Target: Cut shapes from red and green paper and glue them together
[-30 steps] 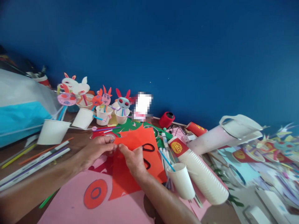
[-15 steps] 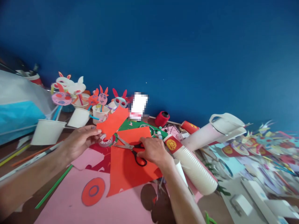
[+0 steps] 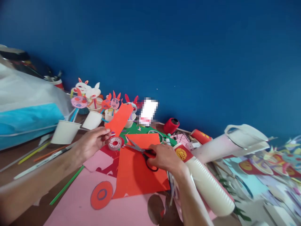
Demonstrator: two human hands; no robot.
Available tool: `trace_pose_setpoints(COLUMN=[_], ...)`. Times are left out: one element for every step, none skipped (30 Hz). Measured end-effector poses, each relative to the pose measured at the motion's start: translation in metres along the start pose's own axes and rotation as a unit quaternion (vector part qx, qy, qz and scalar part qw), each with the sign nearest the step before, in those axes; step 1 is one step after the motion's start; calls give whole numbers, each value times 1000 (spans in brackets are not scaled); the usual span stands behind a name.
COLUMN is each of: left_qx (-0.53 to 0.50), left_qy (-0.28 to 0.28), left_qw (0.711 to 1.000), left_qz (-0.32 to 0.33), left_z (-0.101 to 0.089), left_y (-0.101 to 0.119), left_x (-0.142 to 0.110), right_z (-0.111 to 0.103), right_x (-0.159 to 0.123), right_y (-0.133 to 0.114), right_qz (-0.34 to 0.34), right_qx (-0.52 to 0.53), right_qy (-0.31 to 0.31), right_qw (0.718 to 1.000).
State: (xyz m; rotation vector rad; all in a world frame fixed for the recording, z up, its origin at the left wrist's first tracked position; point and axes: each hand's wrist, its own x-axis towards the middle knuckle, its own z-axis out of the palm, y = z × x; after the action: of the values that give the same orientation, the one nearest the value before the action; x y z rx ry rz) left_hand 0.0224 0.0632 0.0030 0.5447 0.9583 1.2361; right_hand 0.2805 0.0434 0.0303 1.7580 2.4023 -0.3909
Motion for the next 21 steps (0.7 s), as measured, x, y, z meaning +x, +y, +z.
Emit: trace_pose_setpoints(left_qx=[-1, -2, -3, -4, -5, -6, -7, -7, -6, -4, 0, 4, 9, 13, 16, 18, 19, 23, 22, 23, 25], left_qy=[1, 4, 7, 10, 13, 16, 20, 23, 27, 29, 31, 32, 31, 28, 26, 23, 20, 24, 19, 17, 18], left_qw=[1000, 1000, 1000, 1000, 1000, 1000, 1000, 1000, 999, 999, 999, 999, 999, 999, 999, 999, 999, 999, 999, 999, 999], left_qz=[1, 3, 7, 11, 13, 15, 17, 18, 18, 19, 18, 18, 18, 17, 17, 17, 16, 19, 21, 26, 25], left_z=[0, 0, 0, 0, 0, 0, 0, 1, 1, 2, 2, 2, 3, 4, 4, 4, 4, 4, 3, 2, 1], left_y=[0, 1, 2, 2, 3, 4, 5, 5, 6, 6, 6, 6, 5, 5, 5, 5, 4, 4, 4, 4, 4], left_x=[0, 0, 0, 0, 0, 1, 1, 1, 0, 0, 0, -1, -1, -2, -2, -3, -3, -3, -2, -1, 0], right_z=[-4, -8, -13, -17, -21, -25, -28, -31, -32, -33, -32, -30, -27, -23, -19, -16, -13, -10, -8, -7, -6], right_x=[-1, -3, -6, -9, -12, -16, -19, -21, -22, -23, -22, -20, -18, -15, -11, -8, -6, -3, -1, 1, 2], right_y=[5, 10, 15, 20, 23, 26, 27, 27, 25, 22, 17, 12, 5, -2, -9, -16, -21, -25, -27, -28, -28], right_qz=[-3, -5, -8, -15, -28, -46, -70, -103, -143, -186, -230, -269, -285, -289, -283, -277, -264, -255, -244, -228, -217], right_qx=[49, 104, 163, 222, 279, 332, 380, 423, 460, 488, 507, 517, 519, 520, 521, 522, 518, 511, 508, 503, 504], right_qy=[-15, -28, -44, -57, -63, -63, -58, -50, -42, -40, -43, -47, -57, -76, -92, -100, -112, -118, -122, -133, -143], right_qw=[999, 994, 986, 973, 958, 940, 920, 899, 876, 852, 830, 811, 804, 800, 800, 801, 806, 812, 817, 823, 824])
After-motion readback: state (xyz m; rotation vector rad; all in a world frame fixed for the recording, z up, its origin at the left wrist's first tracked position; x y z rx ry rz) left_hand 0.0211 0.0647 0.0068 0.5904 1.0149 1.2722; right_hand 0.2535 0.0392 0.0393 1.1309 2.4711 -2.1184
